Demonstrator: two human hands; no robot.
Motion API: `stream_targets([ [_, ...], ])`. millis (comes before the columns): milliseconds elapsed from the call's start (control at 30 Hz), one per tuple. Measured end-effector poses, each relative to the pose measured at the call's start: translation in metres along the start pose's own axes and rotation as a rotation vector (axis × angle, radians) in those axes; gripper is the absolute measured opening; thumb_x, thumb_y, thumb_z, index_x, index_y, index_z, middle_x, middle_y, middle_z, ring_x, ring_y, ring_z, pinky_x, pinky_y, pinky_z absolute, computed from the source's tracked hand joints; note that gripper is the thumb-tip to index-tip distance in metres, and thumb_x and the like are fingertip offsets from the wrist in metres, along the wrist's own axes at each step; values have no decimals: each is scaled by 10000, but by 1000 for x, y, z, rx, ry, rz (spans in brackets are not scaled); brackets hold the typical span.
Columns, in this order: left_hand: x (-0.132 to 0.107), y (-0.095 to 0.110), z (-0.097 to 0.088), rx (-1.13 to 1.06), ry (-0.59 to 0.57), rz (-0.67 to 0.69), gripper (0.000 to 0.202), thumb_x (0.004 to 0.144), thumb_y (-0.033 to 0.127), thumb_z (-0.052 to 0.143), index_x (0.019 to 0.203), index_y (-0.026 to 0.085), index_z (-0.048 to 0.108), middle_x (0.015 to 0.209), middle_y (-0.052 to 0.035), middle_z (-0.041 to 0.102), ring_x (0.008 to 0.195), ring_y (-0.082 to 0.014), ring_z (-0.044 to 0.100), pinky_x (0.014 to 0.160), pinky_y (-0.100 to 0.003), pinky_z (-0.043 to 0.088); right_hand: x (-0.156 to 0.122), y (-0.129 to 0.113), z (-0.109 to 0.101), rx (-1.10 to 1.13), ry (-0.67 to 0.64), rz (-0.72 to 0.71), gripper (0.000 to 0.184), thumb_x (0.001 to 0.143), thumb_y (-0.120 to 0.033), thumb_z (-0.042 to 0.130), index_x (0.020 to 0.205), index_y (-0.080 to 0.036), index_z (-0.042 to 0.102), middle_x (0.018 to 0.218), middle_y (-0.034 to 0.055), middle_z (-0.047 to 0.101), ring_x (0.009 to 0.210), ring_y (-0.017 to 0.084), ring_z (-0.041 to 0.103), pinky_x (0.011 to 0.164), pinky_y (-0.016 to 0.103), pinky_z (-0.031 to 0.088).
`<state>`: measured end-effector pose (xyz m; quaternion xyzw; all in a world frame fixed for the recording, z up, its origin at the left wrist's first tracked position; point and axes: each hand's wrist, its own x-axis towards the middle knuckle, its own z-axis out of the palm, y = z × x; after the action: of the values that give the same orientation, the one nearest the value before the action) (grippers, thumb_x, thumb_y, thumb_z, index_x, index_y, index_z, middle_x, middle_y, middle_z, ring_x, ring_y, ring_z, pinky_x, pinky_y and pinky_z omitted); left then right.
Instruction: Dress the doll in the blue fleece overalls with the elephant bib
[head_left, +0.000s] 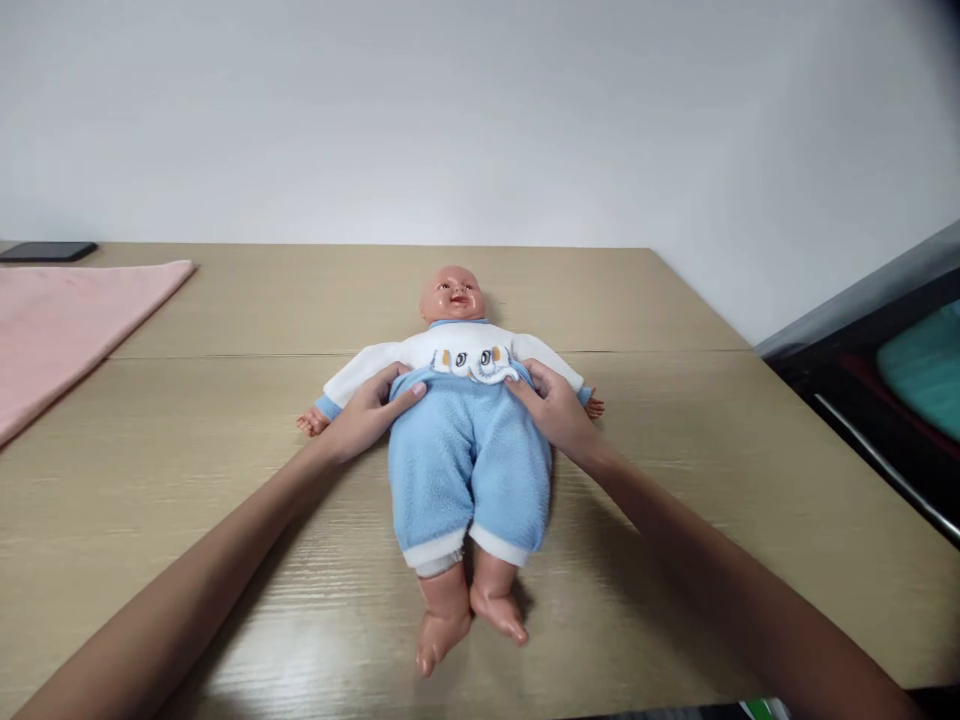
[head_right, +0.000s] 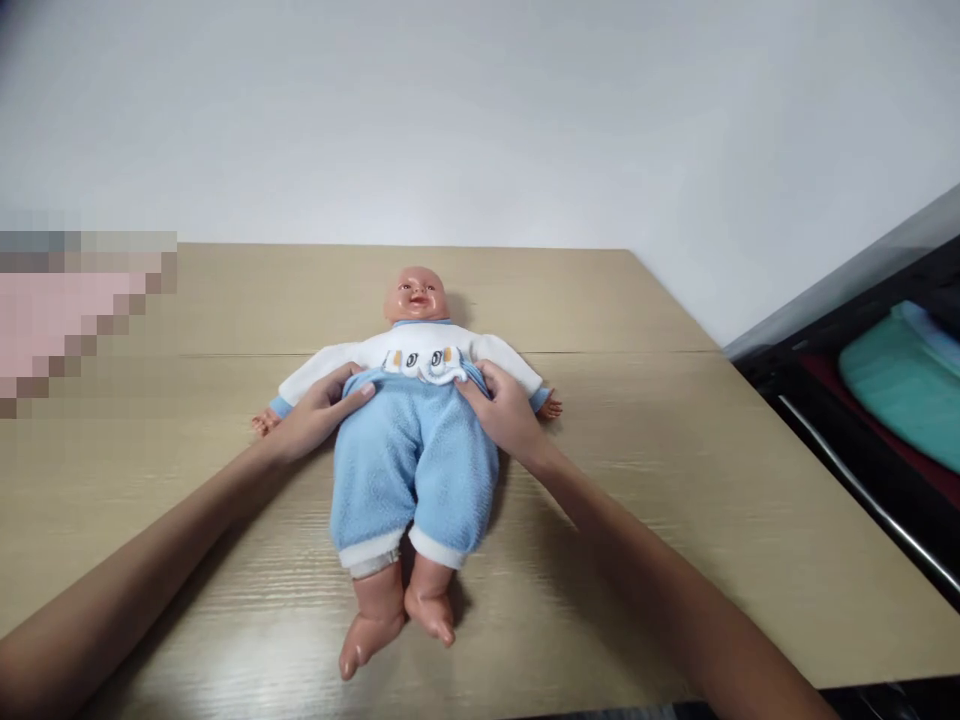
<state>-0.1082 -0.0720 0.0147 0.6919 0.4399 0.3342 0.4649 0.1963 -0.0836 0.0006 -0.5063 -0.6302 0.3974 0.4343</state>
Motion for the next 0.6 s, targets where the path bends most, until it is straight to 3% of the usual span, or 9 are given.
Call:
stream_targets([
  [167, -23, -16, -30, 71, -245, 97, 258, 1046, 430, 658, 1177, 209, 660, 1174, -80, 714, 1152, -289, 659, 1074, -413, 537, -33, 3, -42, -53, -170, 6, 244, 912, -435, 755, 1042, -229, 749, 1021, 47, 764, 995, 290, 695, 975, 431, 572],
  [267, -33, -20, -35, 154, -306, 154, 477, 954, 347, 785, 1397, 217, 664, 1440, -129, 694, 1425, -355, 601, 1264, -480, 461, -45, 10, -59, -116, -323, -43, 323, 871, -342, 818, 1181, -258, 782, 1261, 79, 762, 1216, 345, 696, 1150, 490, 547],
  [333, -36, -20, -30, 99, -288, 134, 663, 920, 342, 854, 1533, 254, 618, 1571, -131, 643, 1536, -374, 535, 1334, -506, 393, -50, 13, -58, -129, -373, -62, 379, 864, -357, 869, 1226, -268, 800, 1408, 103, 712, 1345, 375, 656, 1241, 515, 500],
  [400, -39, -21, -20, -58, -251, 81, 678, 947, 392, 856, 1569, 276, 613, 1619, -128, 625, 1551, -381, 533, 1341, -525, 385, -55, 15, -48, -52, -332, -25, 430, 891, -452, 876, 1276, -275, 804, 1455, 120, 692, 1377, 385, 649, 1256, 531, 499],
  [500, -42, -19, -1, -346, -108, -23, 526, 959, 469, 854, 1431, 273, 730, 1532, -110, 703, 1486, -370, 597, 1315, -503, 417, -62, 17, -26, 185, -160, 116, 568, 956, -624, 789, 1426, -308, 742, 1459, 117, 729, 1436, 374, 642, 1282, 548, 486],
  [600, -45, -13, 15, -666, 73, -180, 388, 895, 453, 914, 1216, 269, 798, 1300, -68, 802, 1364, -343, 681, 1194, -440, 531, -66, 12, -8, 426, -25, 267, 632, 993, -688, 700, 1522, -343, 667, 1420, 91, 790, 1462, 359, 657, 1253, 554, 528],
])
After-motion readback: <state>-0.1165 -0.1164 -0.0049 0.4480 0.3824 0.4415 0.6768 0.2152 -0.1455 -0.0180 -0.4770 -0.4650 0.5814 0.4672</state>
